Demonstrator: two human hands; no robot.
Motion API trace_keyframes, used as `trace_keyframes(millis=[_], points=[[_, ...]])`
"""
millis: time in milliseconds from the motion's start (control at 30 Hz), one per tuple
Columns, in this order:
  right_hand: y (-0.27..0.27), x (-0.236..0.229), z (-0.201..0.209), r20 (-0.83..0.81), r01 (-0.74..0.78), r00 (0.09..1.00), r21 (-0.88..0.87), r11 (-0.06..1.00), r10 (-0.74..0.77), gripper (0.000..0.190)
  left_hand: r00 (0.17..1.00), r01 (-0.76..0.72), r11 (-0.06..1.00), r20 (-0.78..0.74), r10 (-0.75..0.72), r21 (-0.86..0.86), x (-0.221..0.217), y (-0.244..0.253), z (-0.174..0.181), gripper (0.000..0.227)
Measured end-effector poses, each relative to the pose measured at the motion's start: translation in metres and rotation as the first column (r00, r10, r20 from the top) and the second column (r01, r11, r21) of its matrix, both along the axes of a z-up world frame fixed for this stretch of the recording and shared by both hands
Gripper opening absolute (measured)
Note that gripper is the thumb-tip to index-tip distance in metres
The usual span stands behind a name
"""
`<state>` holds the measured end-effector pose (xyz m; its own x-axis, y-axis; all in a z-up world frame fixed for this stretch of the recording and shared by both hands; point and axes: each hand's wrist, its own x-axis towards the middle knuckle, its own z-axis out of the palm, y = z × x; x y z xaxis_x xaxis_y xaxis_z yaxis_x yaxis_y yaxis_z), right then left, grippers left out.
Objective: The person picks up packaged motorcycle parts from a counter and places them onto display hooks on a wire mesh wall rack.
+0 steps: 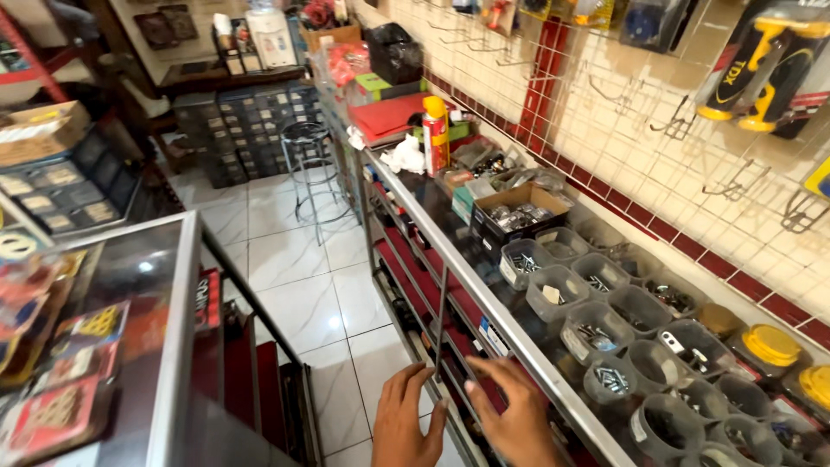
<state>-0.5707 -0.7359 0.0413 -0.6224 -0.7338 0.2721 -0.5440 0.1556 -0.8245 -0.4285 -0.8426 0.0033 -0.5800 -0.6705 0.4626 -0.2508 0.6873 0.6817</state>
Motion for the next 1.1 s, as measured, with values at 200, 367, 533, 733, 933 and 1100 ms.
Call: trace_keyframes(millis=[200, 367, 533, 733, 933, 1100], points=[[-0.044, -0.06, 0.027, -0.108, 0.099, 0.986, -0.248, 0.964, -0.129, 0.032, 0.976, 0.152, 0.979, -0.138, -0.17, -0.136, -0.072, -0.047, 0.041, 0.049], [-0.069, -0.128, 0.076, -0.197, 0.184, 0.946, -0.335, 0.924, -0.259, 0.031, 0.924, 0.319, 0.933, -0.165, -0.345, -0.166, -0.149, -0.075, 0.089, 0.047], [-0.069, -0.19, 0.145, -0.186, 0.346, 0.858, -0.477, 0.808, -0.478, 0.029, 0.86, 0.416, 0.87, -0.196, -0.471, -0.264, -0.236, -0.106, 0.162, 0.042], [-0.075, -0.266, 0.216, -0.188, 0.341, 0.838, -0.552, 0.761, -0.512, 0.028, 0.597, 0.659, 0.687, -0.342, -0.725, -0.307, -0.348, -0.13, 0.247, 0.044], [-0.112, -0.358, 0.258, -0.223, 0.469, 0.77, -0.436, 0.768, -0.597, 0.047, 0.476, 0.585, 0.704, -0.532, -0.7, -0.403, -0.464, -0.179, 0.326, 0.053], [-0.135, -0.389, 0.277, -0.245, 0.59, 0.688, -0.359, 0.723, -0.683, 0.059, 0.574, 0.687, 0.716, -0.512, -0.64, -0.125, -0.516, -0.186, 0.323, 0.055]])
